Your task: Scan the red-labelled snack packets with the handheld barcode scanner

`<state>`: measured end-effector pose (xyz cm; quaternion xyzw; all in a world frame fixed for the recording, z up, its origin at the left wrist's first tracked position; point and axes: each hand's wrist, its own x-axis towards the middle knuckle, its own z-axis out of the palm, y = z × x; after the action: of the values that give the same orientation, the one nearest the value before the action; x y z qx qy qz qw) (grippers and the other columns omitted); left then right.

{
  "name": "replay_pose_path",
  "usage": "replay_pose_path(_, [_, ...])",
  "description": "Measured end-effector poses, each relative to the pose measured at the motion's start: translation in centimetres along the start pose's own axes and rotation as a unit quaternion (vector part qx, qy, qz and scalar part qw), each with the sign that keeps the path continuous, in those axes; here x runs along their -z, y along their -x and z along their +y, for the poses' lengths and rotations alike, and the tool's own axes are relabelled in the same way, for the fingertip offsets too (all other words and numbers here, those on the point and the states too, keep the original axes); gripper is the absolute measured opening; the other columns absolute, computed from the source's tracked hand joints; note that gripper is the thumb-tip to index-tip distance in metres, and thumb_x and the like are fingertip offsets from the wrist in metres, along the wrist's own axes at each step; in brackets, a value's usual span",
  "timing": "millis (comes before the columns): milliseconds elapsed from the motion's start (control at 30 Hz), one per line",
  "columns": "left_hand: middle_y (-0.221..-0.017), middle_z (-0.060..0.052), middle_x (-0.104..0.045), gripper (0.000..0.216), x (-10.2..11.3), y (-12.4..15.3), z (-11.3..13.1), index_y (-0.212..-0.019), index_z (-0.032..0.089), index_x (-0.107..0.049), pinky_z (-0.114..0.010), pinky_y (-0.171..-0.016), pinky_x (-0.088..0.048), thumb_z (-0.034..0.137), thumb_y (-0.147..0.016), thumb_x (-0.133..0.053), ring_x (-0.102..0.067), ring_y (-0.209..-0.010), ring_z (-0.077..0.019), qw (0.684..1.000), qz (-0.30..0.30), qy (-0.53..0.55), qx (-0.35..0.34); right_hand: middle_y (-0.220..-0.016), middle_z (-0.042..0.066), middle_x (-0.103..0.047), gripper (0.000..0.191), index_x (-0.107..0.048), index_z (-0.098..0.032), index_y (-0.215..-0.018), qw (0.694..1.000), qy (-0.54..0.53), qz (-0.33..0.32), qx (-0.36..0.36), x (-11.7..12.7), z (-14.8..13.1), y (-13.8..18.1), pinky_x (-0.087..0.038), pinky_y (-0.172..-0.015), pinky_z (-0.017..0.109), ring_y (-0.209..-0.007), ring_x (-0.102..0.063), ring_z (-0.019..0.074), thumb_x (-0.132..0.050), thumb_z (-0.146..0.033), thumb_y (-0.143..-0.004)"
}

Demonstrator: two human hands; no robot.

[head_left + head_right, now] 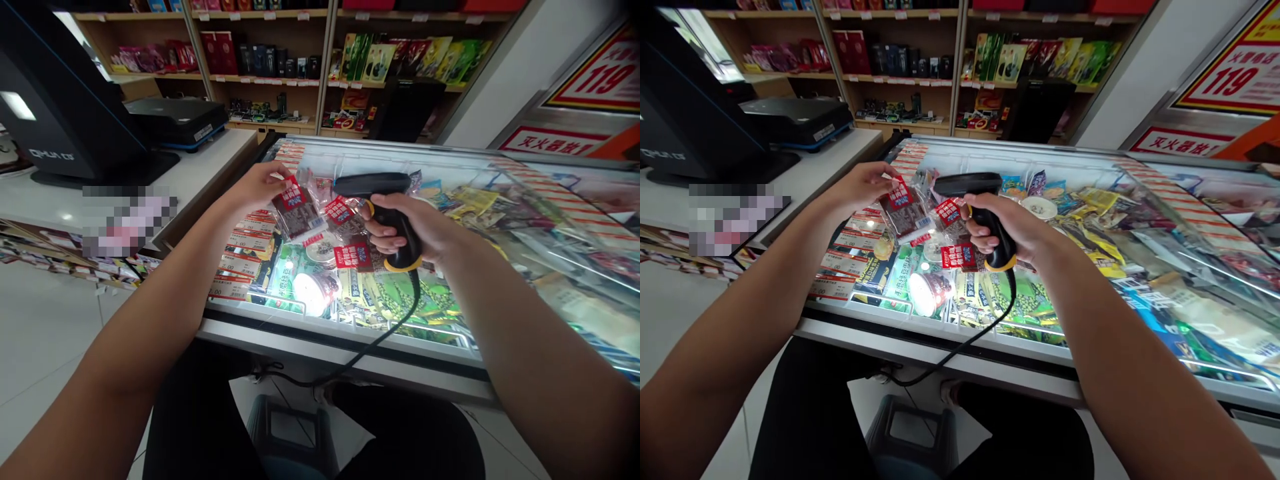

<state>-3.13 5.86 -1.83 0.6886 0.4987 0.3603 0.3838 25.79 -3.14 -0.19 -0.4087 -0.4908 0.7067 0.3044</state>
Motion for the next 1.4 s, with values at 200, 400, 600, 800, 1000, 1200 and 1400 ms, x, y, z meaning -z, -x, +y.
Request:
replay_pose_path(200, [-0.068, -0.002, -0.065, 0.004, 2.1, -1.5, -1.6, -0.091, 0.018, -0.065, -0.025, -0.053, -0.042, 0.018, -0.089, -0.062, -0.061, -0.055, -0.0139, 0.997, 0.070, 0.022, 0.002, -0.063, -0.004, -0.037, 0.032, -0.055, -0.019, -0.079, 0.998, 0.029, -0.019, -0.060, -0.5, 0.6, -0.3, -0.027, -0.045, 0.024, -0.049, -0.026, 0.0071, -0.067, -0.044, -0.094])
replay_pose_path(400, [-0.069, 0.000, -0.065, 0.007, 1.9, -0.9, -1.1, -0.095, 0.018, -0.067, -0.023, -0.053, -0.041, 0.016, -0.089, -0.062, -0.057, -0.051, -0.0102, 0.996, 0.075, 0.031, 0.027, -0.060, -0.004, -0.039, 0.034, -0.053, -0.019, -0.076, 0.996, 0.063, -0.041, -0.052, -0.8, 0.5, -0.2, -0.029, -0.045, 0.024, -0.047, -0.030, 0.0076, -0.066, -0.046, -0.094])
replay_pose_path(600, [-0.073, -0.002, -0.067, 0.010, 2.1, -1.1, -1.5, -0.097, 0.017, -0.069, -0.028, -0.058, -0.046, 0.017, -0.089, -0.062, -0.059, -0.056, -0.0122, 0.997, 0.076, 0.019, 0.019, -0.059, -0.004, -0.037, 0.037, -0.053, -0.018, -0.072, 0.996, 0.063, -0.040, -0.053, -0.9, 0.4, -0.1, -0.028, -0.044, 0.022, -0.047, -0.030, 0.0074, -0.065, -0.046, -0.093])
replay_pose_path(800, [-0.076, -0.003, -0.071, 0.016, 2.3, -2.0, -2.6, -0.100, 0.019, -0.073, -0.029, -0.062, -0.047, 0.023, -0.088, -0.064, -0.062, -0.062, -0.0150, 0.995, 0.097, 0.013, -0.007, -0.060, -0.004, -0.036, 0.036, -0.055, -0.019, -0.073, 0.996, 0.056, -0.039, -0.061, -0.8, 0.4, -0.1, -0.027, -0.044, 0.023, -0.047, -0.027, 0.0074, -0.069, -0.047, -0.091])
replay_pose_path(1000, [-0.081, -0.005, -0.074, 0.019, 2.5, -2.2, -3.0, -0.101, 0.017, -0.075, -0.028, -0.063, -0.048, 0.025, -0.087, -0.064, -0.064, -0.067, -0.0157, 0.994, 0.107, 0.000, -0.032, -0.060, -0.004, -0.037, 0.037, -0.055, -0.018, -0.072, 0.995, 0.063, -0.041, -0.067, -0.8, 0.4, 0.1, -0.029, -0.045, 0.024, -0.047, -0.028, 0.0073, -0.069, -0.047, -0.091])
replay_pose_path(1200, [-0.082, -0.006, -0.075, 0.020, 2.6, -2.4, -3.1, -0.102, 0.015, -0.076, -0.027, -0.063, -0.048, 0.024, -0.086, -0.066, -0.066, -0.069, -0.0157, 0.993, 0.110, -0.002, -0.042, -0.060, -0.003, -0.039, 0.036, -0.055, -0.019, -0.073, 0.995, 0.073, -0.036, -0.052, -1.0, 0.3, 0.2, -0.025, -0.043, 0.023, -0.045, -0.029, 0.0072, -0.069, -0.046, -0.092])
replay_pose_path(1400, [-0.088, -0.008, -0.077, 0.021, 2.5, -1.9, -2.5, -0.103, 0.015, -0.076, -0.027, -0.063, -0.048, 0.023, -0.086, -0.066, -0.068, -0.072, -0.0172, 0.994, 0.109, -0.006, -0.030, -0.060, -0.002, -0.041, 0.039, -0.052, -0.019, -0.069, 0.994, 0.090, -0.044, -0.050, -1.2, 0.2, 0.2, -0.027, -0.043, 0.024, -0.045, -0.029, 0.0071, -0.066, -0.046, -0.094])
